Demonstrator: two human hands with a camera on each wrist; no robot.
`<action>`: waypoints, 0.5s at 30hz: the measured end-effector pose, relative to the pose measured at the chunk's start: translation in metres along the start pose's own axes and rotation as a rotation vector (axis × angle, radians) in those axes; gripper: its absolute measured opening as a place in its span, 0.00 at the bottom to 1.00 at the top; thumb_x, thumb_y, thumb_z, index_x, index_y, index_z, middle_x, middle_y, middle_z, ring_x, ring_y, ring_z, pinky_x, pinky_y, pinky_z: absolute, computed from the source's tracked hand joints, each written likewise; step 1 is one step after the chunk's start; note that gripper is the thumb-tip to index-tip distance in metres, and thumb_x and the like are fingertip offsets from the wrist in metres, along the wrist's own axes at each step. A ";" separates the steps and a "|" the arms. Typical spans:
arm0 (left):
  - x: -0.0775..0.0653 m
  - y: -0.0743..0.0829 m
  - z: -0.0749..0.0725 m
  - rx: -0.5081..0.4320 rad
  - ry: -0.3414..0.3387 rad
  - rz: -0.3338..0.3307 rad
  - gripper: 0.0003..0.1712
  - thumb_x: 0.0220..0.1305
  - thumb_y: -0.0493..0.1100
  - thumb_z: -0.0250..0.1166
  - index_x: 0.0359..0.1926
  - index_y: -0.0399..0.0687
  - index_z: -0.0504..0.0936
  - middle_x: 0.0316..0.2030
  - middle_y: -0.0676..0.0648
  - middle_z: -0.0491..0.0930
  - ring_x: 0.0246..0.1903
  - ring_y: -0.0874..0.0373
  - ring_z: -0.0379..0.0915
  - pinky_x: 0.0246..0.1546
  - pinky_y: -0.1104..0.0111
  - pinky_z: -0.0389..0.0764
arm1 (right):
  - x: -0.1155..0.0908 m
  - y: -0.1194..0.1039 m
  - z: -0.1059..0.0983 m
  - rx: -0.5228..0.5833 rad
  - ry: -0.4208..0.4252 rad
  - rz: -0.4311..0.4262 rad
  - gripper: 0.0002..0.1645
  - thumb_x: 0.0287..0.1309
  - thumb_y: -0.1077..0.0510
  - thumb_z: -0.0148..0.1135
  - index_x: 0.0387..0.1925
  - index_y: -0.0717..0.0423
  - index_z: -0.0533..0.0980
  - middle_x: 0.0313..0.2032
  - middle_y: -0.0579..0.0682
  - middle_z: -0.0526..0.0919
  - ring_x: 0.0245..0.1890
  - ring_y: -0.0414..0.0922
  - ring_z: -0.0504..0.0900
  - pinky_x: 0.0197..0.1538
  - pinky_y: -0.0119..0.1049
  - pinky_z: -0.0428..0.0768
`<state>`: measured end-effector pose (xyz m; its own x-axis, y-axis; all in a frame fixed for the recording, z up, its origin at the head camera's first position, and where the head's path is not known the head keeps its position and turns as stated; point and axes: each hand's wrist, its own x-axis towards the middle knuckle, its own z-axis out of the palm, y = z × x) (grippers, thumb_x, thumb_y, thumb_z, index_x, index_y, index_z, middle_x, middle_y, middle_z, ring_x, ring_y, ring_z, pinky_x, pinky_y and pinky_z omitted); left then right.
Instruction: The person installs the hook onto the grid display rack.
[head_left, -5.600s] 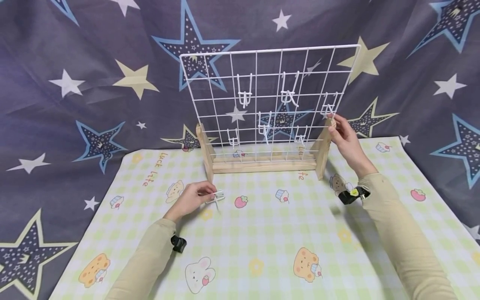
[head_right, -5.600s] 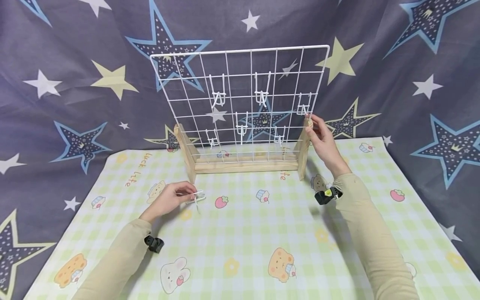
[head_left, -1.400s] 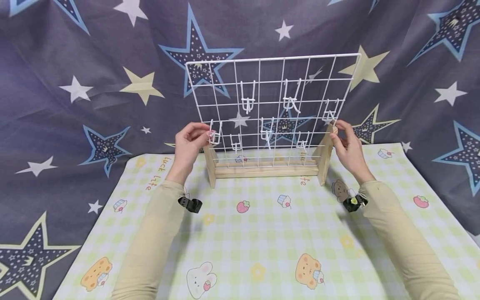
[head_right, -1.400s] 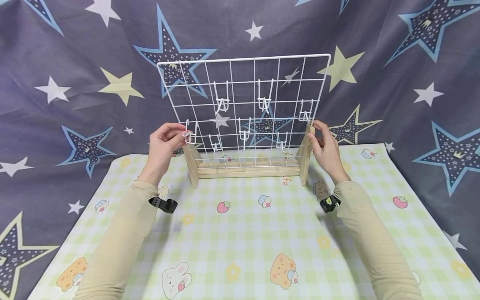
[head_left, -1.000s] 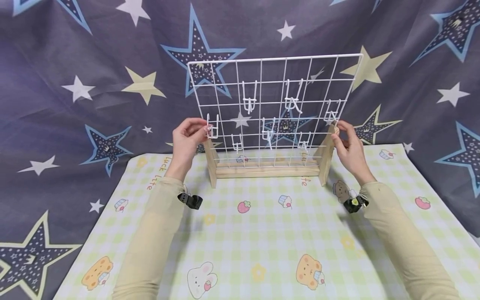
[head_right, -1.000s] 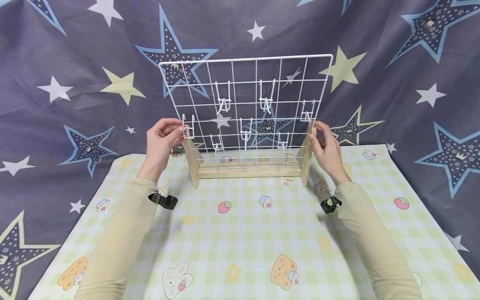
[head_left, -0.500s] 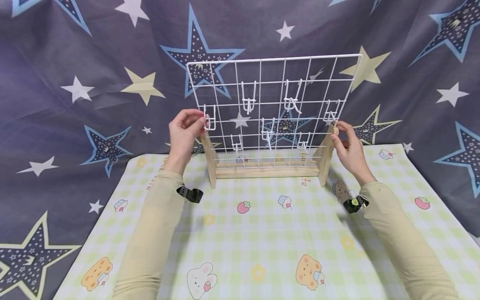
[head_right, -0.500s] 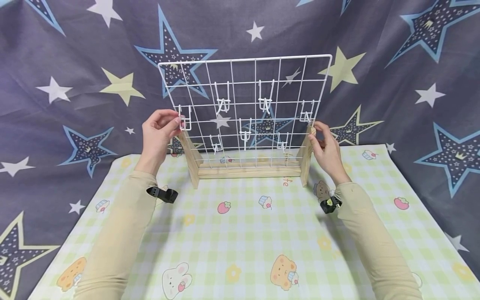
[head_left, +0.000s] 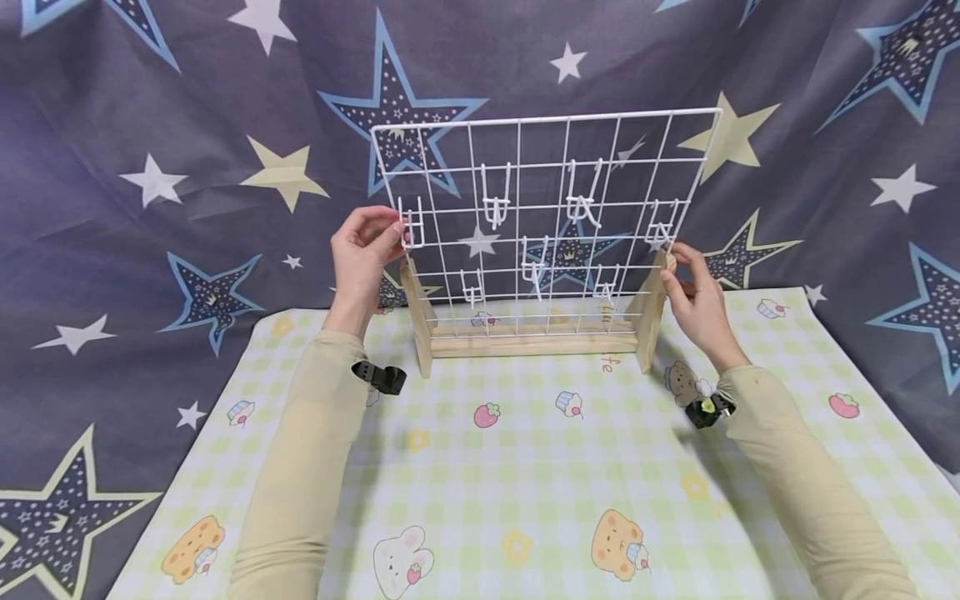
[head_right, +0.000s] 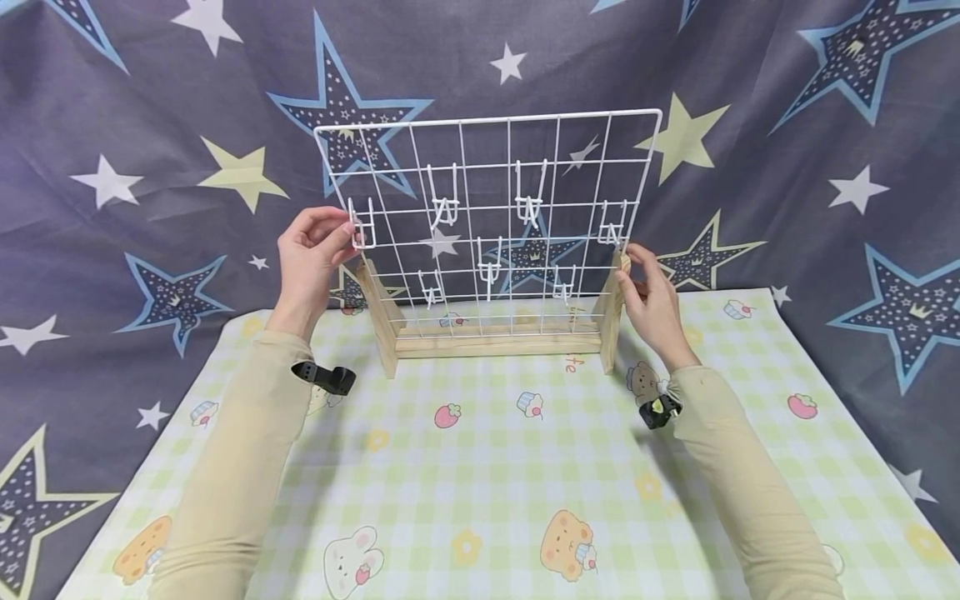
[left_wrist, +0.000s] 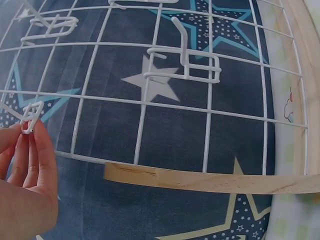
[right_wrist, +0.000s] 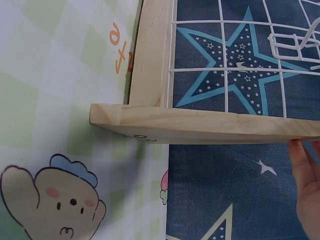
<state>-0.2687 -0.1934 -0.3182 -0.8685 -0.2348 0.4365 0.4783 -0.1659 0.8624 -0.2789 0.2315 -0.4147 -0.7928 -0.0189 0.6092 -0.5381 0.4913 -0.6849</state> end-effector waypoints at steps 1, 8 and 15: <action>0.000 -0.002 0.000 0.012 -0.003 -0.004 0.11 0.60 0.24 0.63 0.35 0.44 0.82 0.30 0.47 0.83 0.28 0.57 0.79 0.30 0.70 0.85 | 0.000 -0.002 0.000 0.001 -0.001 0.002 0.24 0.68 0.66 0.53 0.63 0.62 0.65 0.56 0.66 0.72 0.40 0.51 0.83 0.37 0.14 0.74; -0.006 -0.015 -0.006 0.035 -0.013 -0.057 0.10 0.61 0.25 0.63 0.37 0.42 0.82 0.31 0.46 0.82 0.32 0.53 0.79 0.34 0.69 0.86 | -0.007 -0.031 0.000 -0.014 0.023 -0.020 0.24 0.66 0.72 0.53 0.62 0.70 0.64 0.54 0.71 0.72 0.40 0.39 0.82 0.40 0.13 0.72; -0.014 -0.020 -0.013 0.045 -0.027 -0.079 0.08 0.61 0.26 0.64 0.38 0.40 0.82 0.36 0.36 0.81 0.32 0.52 0.81 0.38 0.68 0.85 | -0.015 -0.037 0.005 0.014 0.038 -0.018 0.28 0.65 0.74 0.52 0.66 0.68 0.61 0.55 0.73 0.70 0.49 0.70 0.75 0.49 0.16 0.73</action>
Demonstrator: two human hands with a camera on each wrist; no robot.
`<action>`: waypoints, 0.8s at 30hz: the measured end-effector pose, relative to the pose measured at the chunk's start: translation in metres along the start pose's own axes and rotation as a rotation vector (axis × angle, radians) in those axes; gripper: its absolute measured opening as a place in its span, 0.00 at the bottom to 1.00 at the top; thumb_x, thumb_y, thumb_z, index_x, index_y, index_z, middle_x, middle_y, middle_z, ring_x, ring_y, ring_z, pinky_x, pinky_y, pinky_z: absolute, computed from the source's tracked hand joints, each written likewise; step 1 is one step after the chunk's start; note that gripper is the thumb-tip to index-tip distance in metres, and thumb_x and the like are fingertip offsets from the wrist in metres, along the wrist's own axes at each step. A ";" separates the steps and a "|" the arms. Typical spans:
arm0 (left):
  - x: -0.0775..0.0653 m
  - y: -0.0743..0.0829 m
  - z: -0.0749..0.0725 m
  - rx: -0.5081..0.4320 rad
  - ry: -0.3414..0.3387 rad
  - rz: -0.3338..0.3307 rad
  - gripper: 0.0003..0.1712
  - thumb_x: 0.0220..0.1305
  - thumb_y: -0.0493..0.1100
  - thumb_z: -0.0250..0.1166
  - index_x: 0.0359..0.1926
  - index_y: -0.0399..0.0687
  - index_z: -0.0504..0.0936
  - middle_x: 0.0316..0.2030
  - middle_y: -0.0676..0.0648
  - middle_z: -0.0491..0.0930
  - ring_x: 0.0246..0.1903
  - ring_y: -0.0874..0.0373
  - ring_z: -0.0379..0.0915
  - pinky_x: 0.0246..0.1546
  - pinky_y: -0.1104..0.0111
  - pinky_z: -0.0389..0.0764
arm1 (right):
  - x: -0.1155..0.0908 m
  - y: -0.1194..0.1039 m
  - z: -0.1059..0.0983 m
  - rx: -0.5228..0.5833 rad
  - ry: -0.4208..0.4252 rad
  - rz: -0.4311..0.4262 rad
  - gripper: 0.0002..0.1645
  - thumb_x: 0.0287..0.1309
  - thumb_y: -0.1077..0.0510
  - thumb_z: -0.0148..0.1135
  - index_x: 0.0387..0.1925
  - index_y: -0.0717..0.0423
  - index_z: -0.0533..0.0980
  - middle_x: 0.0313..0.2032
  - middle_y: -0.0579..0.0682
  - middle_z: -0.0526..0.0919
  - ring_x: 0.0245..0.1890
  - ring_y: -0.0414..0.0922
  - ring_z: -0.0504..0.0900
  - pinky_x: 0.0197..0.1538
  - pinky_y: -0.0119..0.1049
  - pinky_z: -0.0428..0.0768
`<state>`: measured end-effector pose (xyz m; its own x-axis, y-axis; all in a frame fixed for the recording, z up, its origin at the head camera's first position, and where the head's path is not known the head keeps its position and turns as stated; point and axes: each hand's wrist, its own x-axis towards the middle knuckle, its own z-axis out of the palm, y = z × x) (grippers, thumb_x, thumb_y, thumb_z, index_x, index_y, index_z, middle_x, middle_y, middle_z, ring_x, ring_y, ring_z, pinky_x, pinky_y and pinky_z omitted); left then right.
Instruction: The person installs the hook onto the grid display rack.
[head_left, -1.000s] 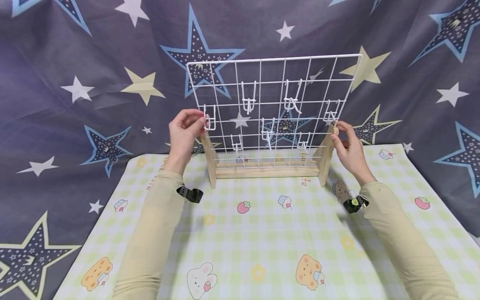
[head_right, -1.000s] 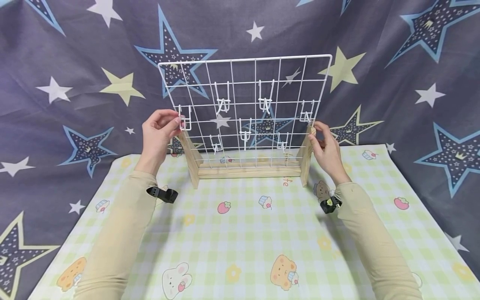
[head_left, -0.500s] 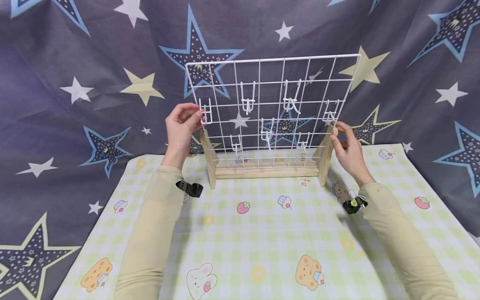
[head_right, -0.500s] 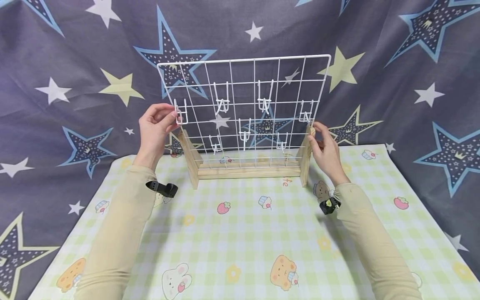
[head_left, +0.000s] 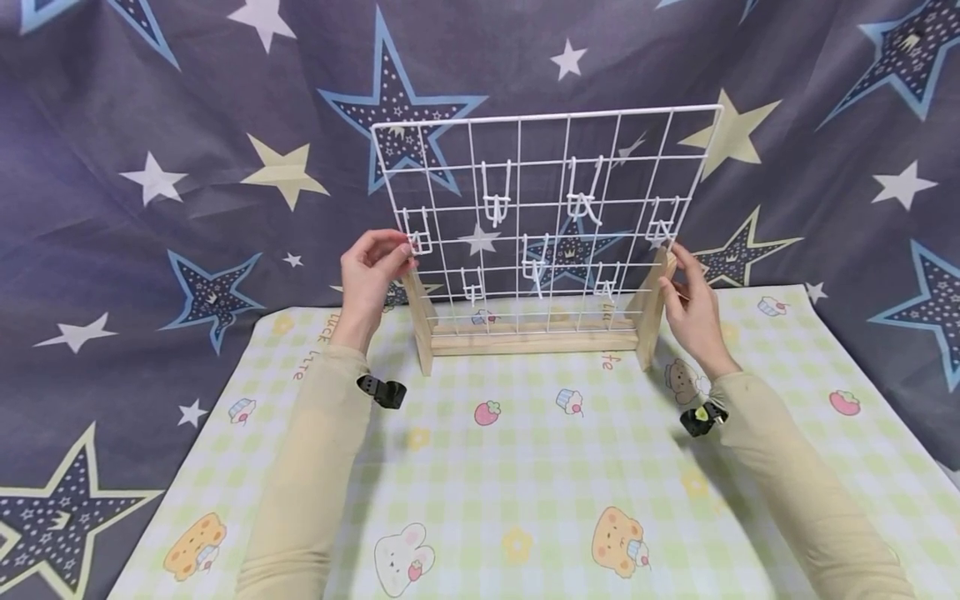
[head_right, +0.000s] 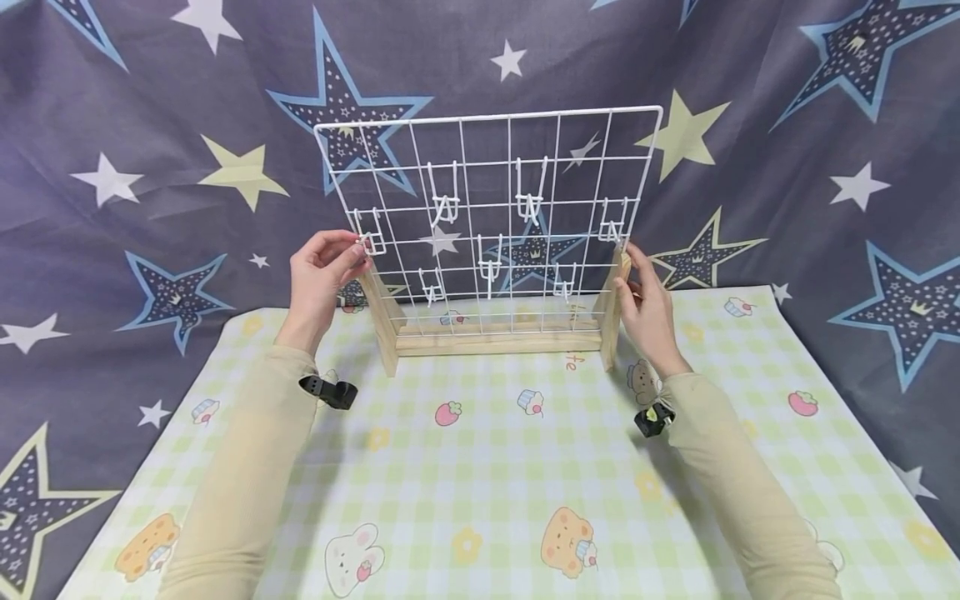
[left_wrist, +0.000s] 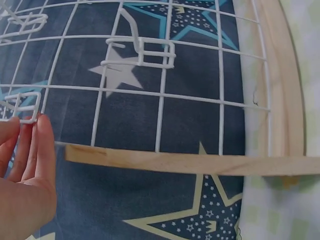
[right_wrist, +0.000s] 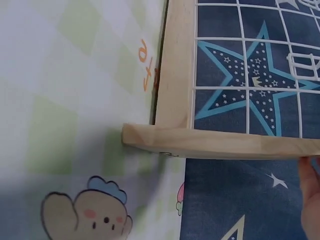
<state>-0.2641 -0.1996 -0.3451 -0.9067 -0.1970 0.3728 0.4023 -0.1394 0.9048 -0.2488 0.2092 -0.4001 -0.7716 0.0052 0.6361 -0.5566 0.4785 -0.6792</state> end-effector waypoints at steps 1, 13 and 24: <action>-0.002 0.000 -0.001 0.010 -0.008 0.001 0.08 0.61 0.26 0.64 0.38 0.40 0.82 0.37 0.37 0.81 0.33 0.52 0.81 0.39 0.67 0.85 | -0.002 0.001 0.000 0.006 -0.007 0.006 0.29 0.65 0.74 0.52 0.67 0.67 0.60 0.55 0.72 0.70 0.50 0.70 0.75 0.49 0.17 0.74; -0.015 -0.011 -0.028 0.021 -0.005 0.026 0.04 0.64 0.26 0.61 0.37 0.32 0.81 0.35 0.42 0.84 0.35 0.54 0.83 0.39 0.66 0.85 | -0.031 0.062 -0.013 -0.023 -0.288 0.139 0.39 0.70 0.63 0.52 0.75 0.51 0.48 0.63 0.70 0.63 0.57 0.71 0.69 0.49 0.64 0.77; -0.038 -0.038 -0.062 0.603 -0.097 -0.034 0.11 0.65 0.30 0.60 0.48 0.30 0.78 0.45 0.37 0.81 0.44 0.45 0.79 0.46 0.62 0.83 | -0.038 0.077 -0.025 -0.354 -0.423 0.023 0.36 0.69 0.54 0.53 0.73 0.56 0.54 0.66 0.67 0.60 0.65 0.67 0.58 0.63 0.67 0.60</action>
